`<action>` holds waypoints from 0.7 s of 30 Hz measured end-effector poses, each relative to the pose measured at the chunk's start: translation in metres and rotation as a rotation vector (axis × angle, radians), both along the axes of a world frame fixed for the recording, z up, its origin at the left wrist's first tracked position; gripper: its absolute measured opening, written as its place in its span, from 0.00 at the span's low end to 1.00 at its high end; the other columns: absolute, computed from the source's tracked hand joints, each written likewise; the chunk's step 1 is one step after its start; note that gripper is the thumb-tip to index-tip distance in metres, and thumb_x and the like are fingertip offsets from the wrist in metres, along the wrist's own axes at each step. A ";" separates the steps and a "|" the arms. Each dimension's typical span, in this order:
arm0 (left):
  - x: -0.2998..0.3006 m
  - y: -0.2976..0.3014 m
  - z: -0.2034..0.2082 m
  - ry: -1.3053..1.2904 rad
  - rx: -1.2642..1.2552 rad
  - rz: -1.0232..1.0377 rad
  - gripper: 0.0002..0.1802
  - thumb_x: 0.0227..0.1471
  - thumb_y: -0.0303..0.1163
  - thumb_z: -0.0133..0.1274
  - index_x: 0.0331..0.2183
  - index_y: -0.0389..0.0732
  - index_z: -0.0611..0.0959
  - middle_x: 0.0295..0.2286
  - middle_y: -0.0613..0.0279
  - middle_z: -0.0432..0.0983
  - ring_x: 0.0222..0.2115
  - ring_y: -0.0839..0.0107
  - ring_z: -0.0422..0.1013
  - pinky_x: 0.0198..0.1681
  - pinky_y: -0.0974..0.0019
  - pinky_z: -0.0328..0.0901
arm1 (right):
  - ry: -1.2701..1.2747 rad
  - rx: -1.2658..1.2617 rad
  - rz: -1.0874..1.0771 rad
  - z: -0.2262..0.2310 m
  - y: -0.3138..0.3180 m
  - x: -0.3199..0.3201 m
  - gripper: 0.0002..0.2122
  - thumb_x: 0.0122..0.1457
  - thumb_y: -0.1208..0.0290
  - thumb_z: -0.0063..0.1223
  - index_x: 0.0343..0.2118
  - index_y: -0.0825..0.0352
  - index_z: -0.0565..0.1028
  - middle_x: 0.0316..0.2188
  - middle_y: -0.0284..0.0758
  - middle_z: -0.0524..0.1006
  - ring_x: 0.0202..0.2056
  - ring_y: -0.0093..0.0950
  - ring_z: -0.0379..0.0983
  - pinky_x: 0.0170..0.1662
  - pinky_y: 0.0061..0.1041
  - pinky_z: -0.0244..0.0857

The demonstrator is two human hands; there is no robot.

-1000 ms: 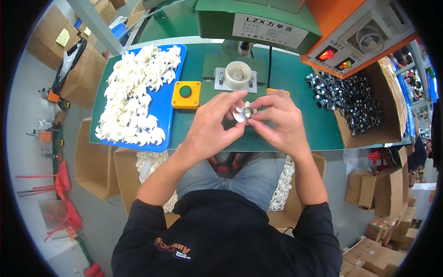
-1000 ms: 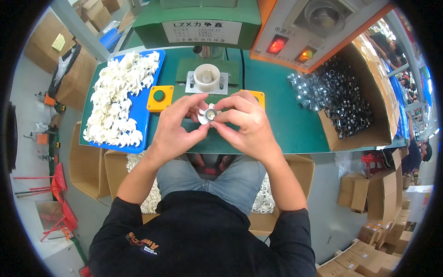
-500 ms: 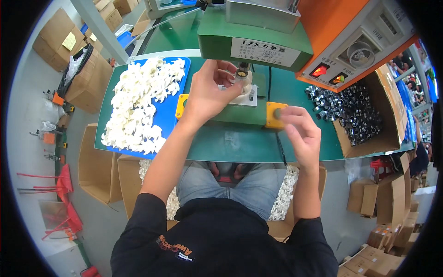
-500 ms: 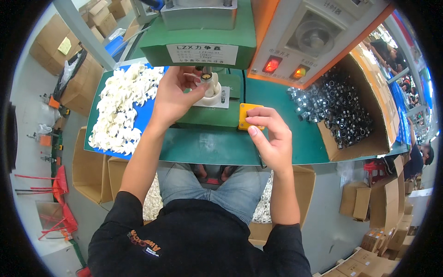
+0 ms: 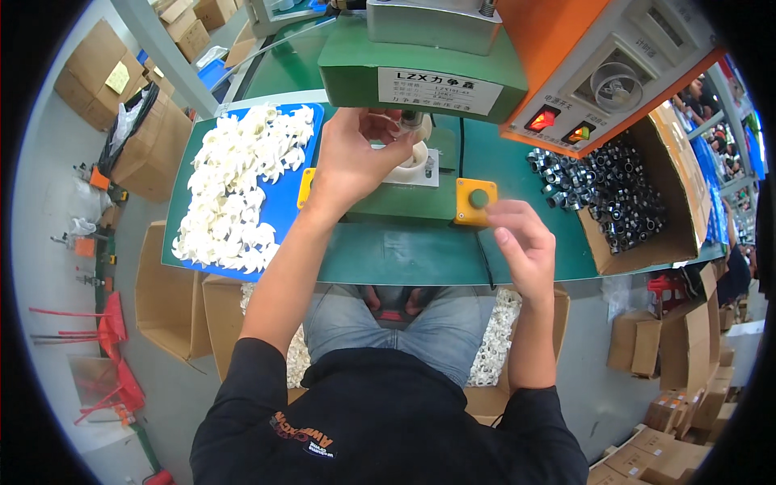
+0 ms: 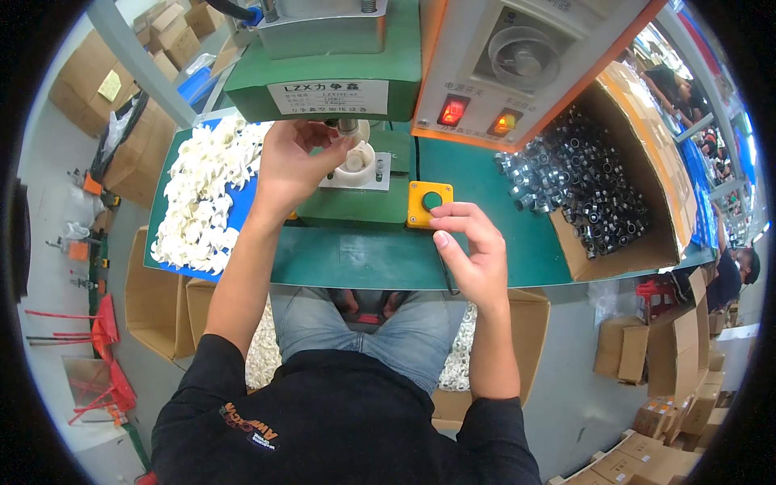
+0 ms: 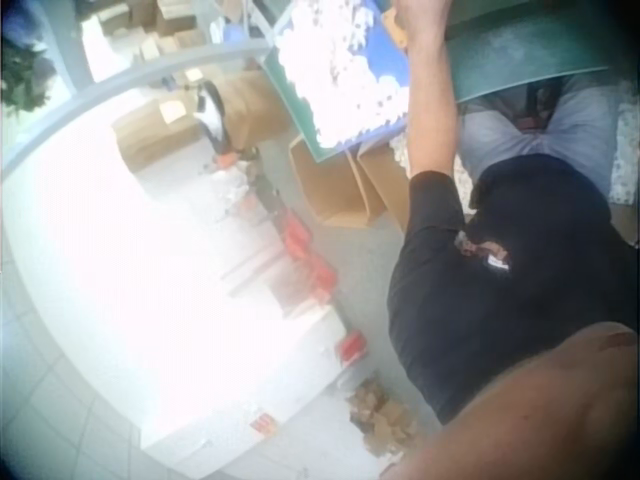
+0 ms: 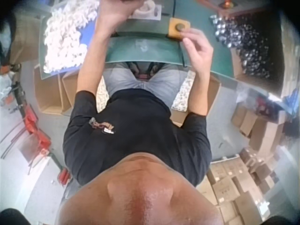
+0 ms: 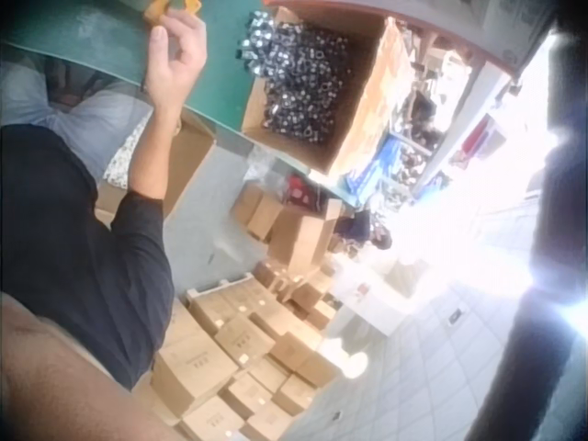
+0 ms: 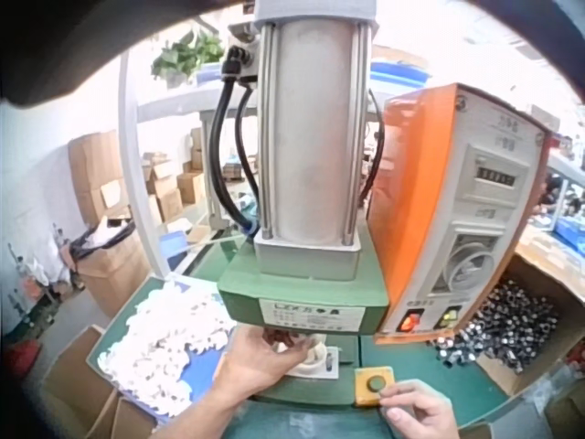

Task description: The person fits a metal ring into a plastic impeller by hand, places the assembled component into a press machine, presses buttons to press the parts together, and removes the finished piece.

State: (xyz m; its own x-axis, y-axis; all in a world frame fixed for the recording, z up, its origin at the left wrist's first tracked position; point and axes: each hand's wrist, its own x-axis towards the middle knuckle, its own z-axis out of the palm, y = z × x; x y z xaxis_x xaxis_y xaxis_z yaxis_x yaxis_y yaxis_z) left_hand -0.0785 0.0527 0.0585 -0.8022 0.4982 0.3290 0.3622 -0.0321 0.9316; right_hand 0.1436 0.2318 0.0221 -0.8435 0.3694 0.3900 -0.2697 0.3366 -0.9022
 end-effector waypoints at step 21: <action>0.023 -0.113 -0.046 0.779 -0.598 0.254 0.24 0.45 0.29 0.67 0.47 0.35 0.84 0.38 0.53 0.83 0.42 0.52 0.73 0.47 0.53 0.68 | -0.103 0.909 -0.328 -0.024 0.005 -0.019 0.17 0.53 0.70 0.68 0.46 0.68 0.80 0.48 0.40 0.78 0.50 0.42 0.74 0.53 0.41 0.65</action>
State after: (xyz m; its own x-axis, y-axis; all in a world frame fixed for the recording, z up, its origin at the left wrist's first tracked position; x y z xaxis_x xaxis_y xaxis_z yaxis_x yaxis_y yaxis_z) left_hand -0.0550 -0.0604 0.0121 -0.5760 0.5971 0.5582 0.8069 0.5246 0.2715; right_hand 0.1243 0.2371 -0.0020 -0.7981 0.1869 0.5727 0.0278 0.9611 -0.2749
